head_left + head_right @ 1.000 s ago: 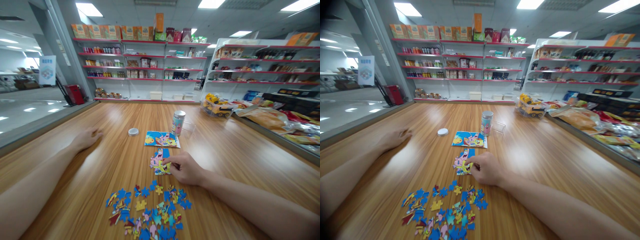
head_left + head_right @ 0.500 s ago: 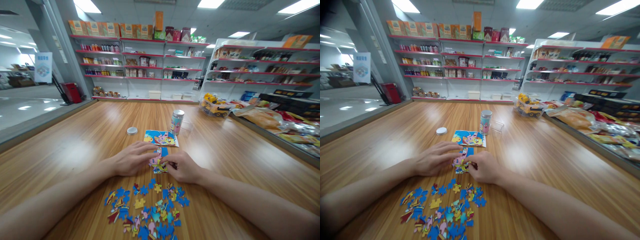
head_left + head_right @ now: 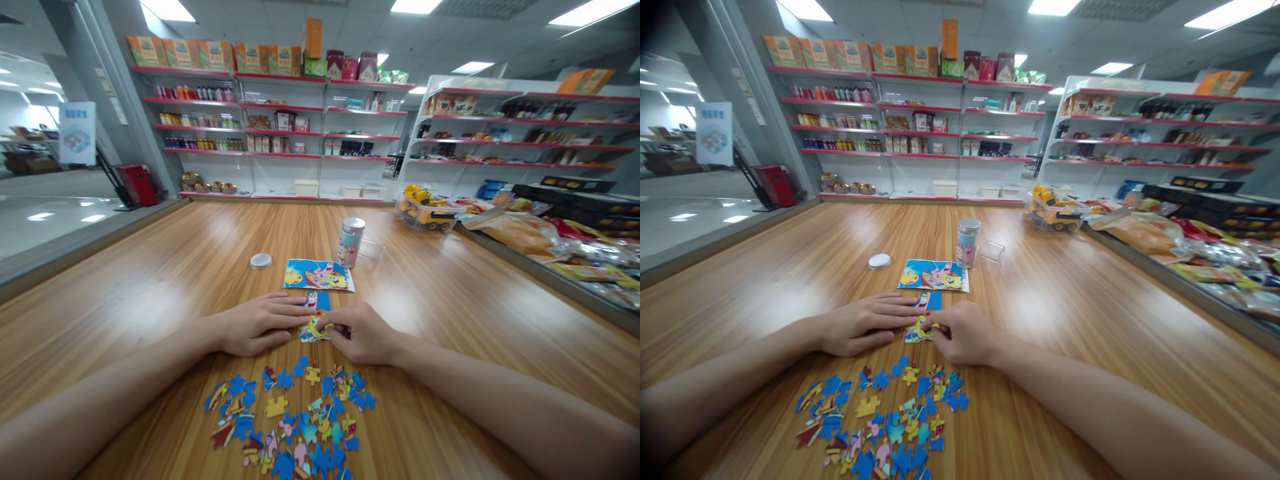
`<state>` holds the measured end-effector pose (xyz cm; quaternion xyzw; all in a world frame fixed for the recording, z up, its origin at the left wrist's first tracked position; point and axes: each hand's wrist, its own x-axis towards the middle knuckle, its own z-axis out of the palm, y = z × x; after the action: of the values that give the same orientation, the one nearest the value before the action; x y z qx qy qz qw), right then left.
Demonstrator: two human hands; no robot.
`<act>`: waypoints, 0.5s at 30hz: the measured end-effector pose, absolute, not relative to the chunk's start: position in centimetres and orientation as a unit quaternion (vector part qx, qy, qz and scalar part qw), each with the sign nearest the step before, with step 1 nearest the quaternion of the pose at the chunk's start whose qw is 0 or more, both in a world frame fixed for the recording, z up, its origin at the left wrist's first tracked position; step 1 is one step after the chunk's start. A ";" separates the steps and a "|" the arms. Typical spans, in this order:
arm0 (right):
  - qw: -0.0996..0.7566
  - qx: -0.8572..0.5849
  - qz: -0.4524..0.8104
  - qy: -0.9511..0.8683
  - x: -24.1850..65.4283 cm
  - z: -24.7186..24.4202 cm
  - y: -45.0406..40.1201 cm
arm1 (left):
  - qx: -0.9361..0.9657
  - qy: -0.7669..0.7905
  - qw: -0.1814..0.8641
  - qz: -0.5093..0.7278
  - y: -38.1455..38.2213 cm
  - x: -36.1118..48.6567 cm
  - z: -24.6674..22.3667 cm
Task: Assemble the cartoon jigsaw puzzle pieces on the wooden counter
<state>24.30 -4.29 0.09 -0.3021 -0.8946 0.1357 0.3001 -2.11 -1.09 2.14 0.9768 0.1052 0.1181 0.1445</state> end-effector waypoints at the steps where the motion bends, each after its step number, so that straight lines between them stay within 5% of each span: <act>1: 0.304 -0.292 0.145 -0.895 24.3 0.2 -4.4 | 0.977 0.104 0.144 0.119 -1.1 -2.1 2.2; 8: 0.243 -0.132 0.238 -0.931 24.7 1.3 -5.2 | 0.977 0.100 0.139 0.124 -1.2 -2.1 2.2; 15: 0.226 -0.137 0.220 -0.939 24.6 1.3 -5.5 | 0.977 0.112 0.138 0.119 -1.4 -2.1 2.1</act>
<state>24.63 -5.45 1.33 -0.1371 -0.9390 0.2204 0.2258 -2.06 -1.40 2.10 0.9769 0.1123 0.1185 0.1380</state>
